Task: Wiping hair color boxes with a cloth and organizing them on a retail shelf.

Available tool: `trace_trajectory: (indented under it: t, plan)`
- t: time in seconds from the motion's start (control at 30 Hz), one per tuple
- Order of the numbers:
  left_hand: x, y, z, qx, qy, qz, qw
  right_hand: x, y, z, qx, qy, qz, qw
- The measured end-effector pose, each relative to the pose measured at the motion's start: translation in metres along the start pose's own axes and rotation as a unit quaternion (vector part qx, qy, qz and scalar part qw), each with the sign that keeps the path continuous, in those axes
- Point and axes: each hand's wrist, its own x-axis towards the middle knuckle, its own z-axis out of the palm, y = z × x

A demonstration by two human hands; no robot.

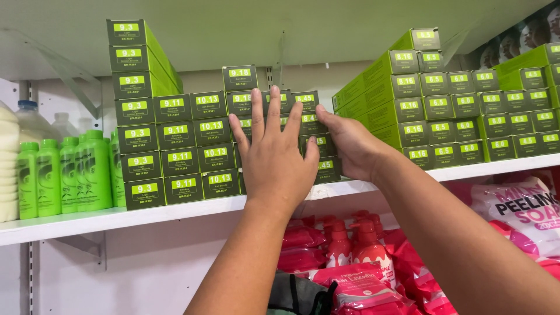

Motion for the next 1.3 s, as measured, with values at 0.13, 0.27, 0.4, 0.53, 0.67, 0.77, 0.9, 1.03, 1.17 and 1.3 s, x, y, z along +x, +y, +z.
trace_trajectory:
  t: [0.13, 0.27, 0.4, 0.53, 0.67, 0.77, 0.9, 1.03, 1.17, 1.3]
  plan:
    - [0.0013, 0.0017, -0.0007, 0.003, -0.012, -0.008, 1.0, 0.0022, 0.0019, -0.0045, -0.005, 0.01, 0.002, 1.0]
    - [0.0019, 0.0008, 0.0011, 0.008, -0.013, -0.013, 1.0, 0.0032, 0.0013, -0.0023, -0.013, 0.008, 0.005, 1.0]
    - [0.0036, 0.0014, 0.002, 0.008, -0.019, -0.018, 1.0, 0.0028, 0.0005, -0.0022, -0.015, 0.017, 0.004, 1.0]
    - [0.0041, 0.003, 0.0, 0.001, -0.027, -0.023, 0.999, 0.0018, 0.0002, 0.0005, -0.017, 0.013, 0.005, 1.0]
    - [0.004, 0.002, 0.0002, -0.012, -0.02, -0.025, 0.999, 0.003, 0.0006, 0.0012, -0.011, 0.011, 0.011, 1.0]
    - [0.0038, 0.0027, 0.0, -0.016, -0.018, -0.027, 0.999, 0.0037, 0.0013, -0.0002, -0.008, 0.005, 0.014, 1.0]
    - [0.004, 0.0042, 0.0001, -0.02, -0.018, -0.033, 0.999, 0.0049, 0.0025, -0.002, -0.018, -0.001, 0.008, 1.0]
    - [0.006, 0.0063, 0.0006, -0.018, -0.023, -0.041, 0.999, 0.0028, 0.001, -0.0002, -0.028, -0.009, 0.004, 1.0]
    - [0.007, 0.0062, 0.0021, -0.032, -0.023, -0.054, 0.998, 0.0047, 0.0015, -0.0027, -0.025, -0.017, 0.01, 0.999]
    - [0.0077, 0.0062, 0.0042, -0.05, -0.008, -0.057, 0.997, 0.0065, 0.0017, -0.005, -0.015, -0.037, 0.012, 0.999]
